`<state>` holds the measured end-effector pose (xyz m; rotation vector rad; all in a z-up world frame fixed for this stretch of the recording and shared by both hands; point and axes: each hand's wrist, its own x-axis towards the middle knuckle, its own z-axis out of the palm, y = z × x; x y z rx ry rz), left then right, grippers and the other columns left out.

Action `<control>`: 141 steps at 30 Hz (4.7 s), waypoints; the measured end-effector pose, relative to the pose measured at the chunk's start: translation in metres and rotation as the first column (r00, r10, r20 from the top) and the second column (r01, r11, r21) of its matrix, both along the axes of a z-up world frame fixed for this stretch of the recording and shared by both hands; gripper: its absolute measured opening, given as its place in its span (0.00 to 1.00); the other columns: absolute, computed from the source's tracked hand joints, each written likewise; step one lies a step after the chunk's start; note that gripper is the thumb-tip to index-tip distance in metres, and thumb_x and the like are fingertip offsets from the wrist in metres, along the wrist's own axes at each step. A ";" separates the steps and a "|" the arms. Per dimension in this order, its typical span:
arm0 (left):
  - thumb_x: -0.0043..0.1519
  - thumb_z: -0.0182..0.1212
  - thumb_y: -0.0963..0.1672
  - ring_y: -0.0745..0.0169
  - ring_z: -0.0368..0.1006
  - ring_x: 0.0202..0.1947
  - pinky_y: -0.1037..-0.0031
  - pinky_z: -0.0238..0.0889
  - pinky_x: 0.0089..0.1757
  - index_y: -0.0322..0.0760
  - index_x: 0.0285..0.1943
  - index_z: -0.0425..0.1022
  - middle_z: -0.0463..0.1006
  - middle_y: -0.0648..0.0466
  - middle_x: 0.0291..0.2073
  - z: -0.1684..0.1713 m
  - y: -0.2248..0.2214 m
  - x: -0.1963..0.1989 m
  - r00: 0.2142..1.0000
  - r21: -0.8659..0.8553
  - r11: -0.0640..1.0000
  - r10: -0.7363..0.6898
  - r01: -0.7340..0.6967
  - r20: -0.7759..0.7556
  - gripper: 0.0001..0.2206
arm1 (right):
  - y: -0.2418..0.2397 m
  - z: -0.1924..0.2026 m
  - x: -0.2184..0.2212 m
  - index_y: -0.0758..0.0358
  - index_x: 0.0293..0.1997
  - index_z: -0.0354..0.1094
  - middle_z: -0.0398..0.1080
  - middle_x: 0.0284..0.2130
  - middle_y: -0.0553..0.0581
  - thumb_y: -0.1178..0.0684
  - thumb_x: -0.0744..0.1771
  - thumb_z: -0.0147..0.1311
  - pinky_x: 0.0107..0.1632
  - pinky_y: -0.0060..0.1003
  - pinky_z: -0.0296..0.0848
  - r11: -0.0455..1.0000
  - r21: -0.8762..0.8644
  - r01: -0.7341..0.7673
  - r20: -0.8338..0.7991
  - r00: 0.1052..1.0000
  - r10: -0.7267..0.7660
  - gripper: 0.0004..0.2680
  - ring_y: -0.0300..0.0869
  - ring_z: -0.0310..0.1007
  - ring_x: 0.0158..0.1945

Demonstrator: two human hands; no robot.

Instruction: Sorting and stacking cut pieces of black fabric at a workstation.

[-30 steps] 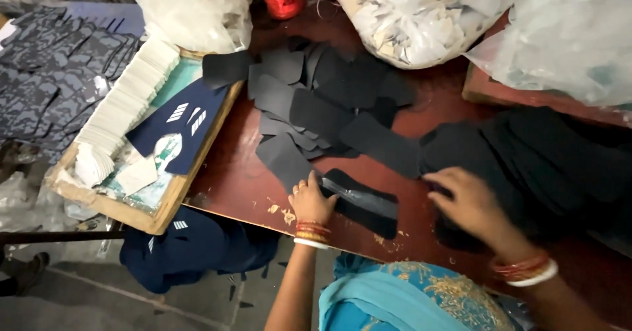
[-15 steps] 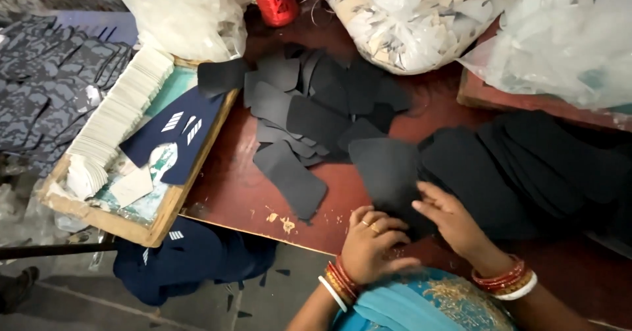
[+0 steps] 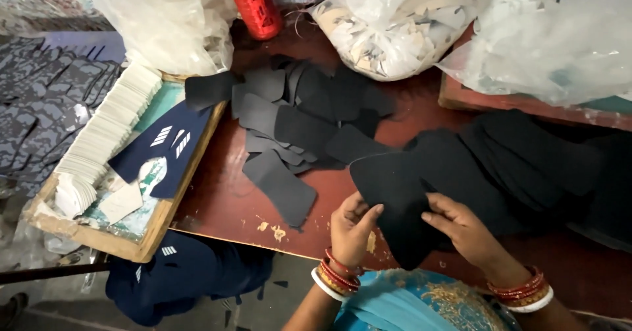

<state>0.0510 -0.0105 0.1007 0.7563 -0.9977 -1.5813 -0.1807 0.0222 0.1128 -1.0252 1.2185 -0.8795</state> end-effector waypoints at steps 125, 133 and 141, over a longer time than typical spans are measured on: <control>0.71 0.60 0.49 0.50 0.68 0.30 0.64 0.69 0.31 0.11 0.50 0.61 0.71 0.40 0.36 -0.126 -0.025 -0.018 0.980 0.505 0.840 0.175 -0.198 0.093 0.26 | -0.014 0.016 -0.135 0.62 0.56 0.60 0.64 0.40 0.52 0.61 0.71 0.49 0.40 0.30 0.67 0.537 -0.434 0.723 0.547 0.685 -0.481 0.07 0.39 0.66 0.39; 0.71 0.62 0.47 0.50 0.72 0.43 0.66 0.68 0.40 0.20 0.71 0.66 0.75 0.38 0.50 -0.068 -0.029 -0.003 0.967 0.162 0.964 0.178 -0.209 0.184 0.25 | -0.024 0.041 -0.097 0.56 0.58 0.61 0.65 0.41 0.52 0.58 0.72 0.49 0.39 0.32 0.70 0.664 -0.305 0.682 0.475 0.714 -0.515 0.08 0.39 0.68 0.40; 0.55 0.71 0.45 0.39 0.69 0.58 0.54 0.64 0.54 0.43 0.80 0.50 0.57 0.38 0.73 0.034 -0.028 -0.005 0.033 -0.106 0.980 0.102 0.167 0.994 0.43 | -0.031 0.022 -0.071 0.62 0.57 0.60 0.61 0.35 0.55 0.55 0.76 0.41 0.34 0.30 0.62 0.895 -0.158 0.417 0.862 0.500 -0.081 0.05 0.36 0.59 0.30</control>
